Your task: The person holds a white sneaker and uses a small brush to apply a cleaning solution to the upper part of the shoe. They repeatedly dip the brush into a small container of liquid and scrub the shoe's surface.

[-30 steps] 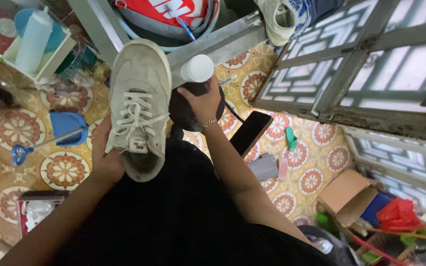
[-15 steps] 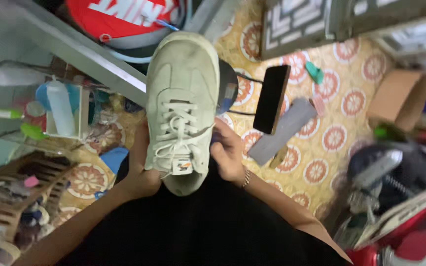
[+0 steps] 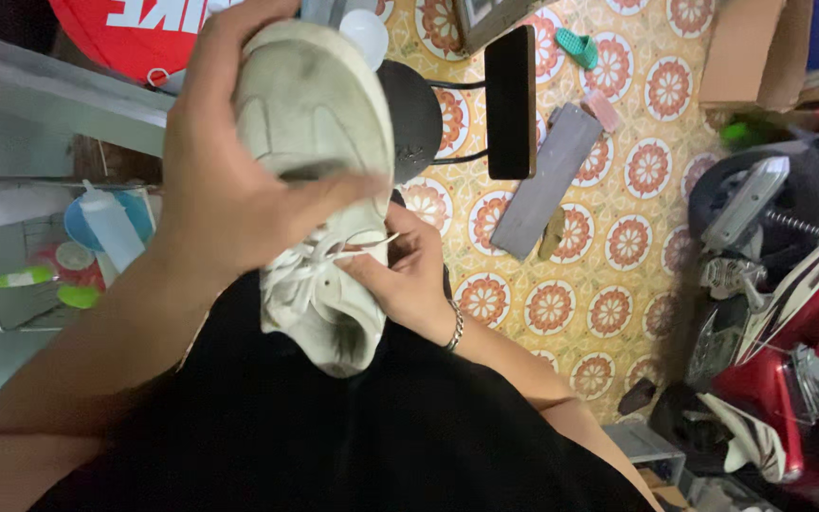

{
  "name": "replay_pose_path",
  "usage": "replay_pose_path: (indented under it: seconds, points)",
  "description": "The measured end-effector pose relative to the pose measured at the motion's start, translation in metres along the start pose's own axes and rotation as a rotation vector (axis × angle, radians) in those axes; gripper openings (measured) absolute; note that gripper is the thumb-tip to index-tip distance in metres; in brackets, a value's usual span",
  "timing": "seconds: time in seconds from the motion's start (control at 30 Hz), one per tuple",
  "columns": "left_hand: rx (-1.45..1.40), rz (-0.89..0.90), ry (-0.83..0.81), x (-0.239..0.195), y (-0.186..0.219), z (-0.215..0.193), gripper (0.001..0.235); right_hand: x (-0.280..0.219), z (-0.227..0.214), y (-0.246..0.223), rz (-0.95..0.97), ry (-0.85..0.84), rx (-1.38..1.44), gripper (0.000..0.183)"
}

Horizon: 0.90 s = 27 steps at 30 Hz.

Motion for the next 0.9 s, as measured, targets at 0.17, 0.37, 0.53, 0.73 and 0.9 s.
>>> replay_pose_path:
  seconds: [0.17,0.37,0.53,0.73,0.9]
  points:
    - [0.044,-0.019,-0.015,0.006,-0.008,0.005,0.058,-0.008,-0.002,0.000,0.043,0.037,0.030,0.050]
    - [-0.005,-0.064,0.042,-0.004,-0.034,0.003,0.054,-0.007,-0.036,-0.022,-0.342,0.131,-0.110,0.070]
    - [0.028,-0.083,0.127,-0.005,-0.034,0.014,0.055,0.012,-0.093,-0.046,-0.338,0.393,-0.086,0.061]
    - [-0.045,-0.141,0.254,-0.002,-0.014,0.034,0.044,0.060,-0.163,-0.065,-0.480,0.488,-0.170,0.065]
    - [0.148,-0.173,0.327,0.005,0.001,0.044,0.045,0.124,-0.185,-0.070,-0.525,0.306,0.086,0.044]
Point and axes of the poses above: each hand's wrist, its own x-axis towards the middle knuckle, its own z-axis out of the palm, y = z × x, the point moved 3 cm from there along x, towards the middle knuckle, and after that the axes turned 3 degrees about y, right-handed, at the moved point
